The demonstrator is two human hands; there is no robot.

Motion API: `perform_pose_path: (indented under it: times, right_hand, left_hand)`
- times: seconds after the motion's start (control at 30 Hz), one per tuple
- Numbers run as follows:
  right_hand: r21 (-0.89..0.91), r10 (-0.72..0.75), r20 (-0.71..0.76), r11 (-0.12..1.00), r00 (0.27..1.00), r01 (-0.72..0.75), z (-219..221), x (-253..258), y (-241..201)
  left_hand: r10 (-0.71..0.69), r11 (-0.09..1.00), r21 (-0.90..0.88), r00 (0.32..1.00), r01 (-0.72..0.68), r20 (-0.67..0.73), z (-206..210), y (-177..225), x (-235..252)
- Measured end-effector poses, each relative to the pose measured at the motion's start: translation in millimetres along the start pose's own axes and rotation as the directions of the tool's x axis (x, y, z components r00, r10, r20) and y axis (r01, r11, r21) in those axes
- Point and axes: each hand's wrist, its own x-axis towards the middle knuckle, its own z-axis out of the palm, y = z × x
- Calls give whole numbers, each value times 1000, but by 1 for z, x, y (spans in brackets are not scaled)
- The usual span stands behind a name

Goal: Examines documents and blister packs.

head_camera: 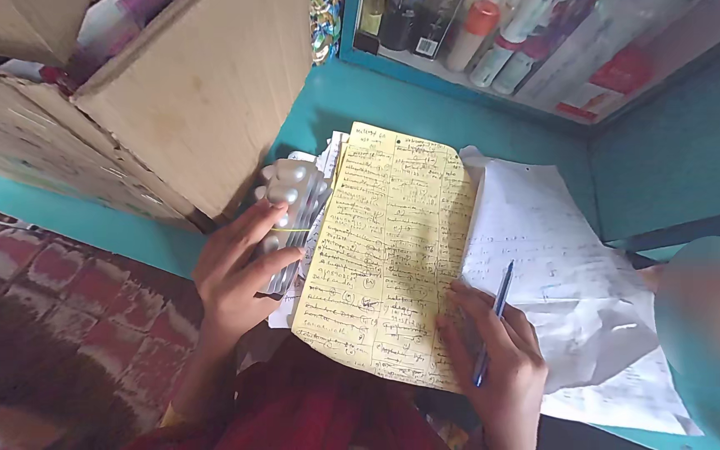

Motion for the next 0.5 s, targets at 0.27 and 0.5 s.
perform_pose_path:
  times: [0.27, 0.5]
  right_hand:
    - [-13, -12, -6, 1000, 1000, 12, 0, -1, 1]
    - [-50, -39, 77, 998, 996, 43, -10, 4, 0]
  left_hand:
    - [6, 1000, -3, 1000, -6, -3, 0, 0, 0]
    - [14, 1000, -10, 1000, -14, -20, 1, -1, 1]
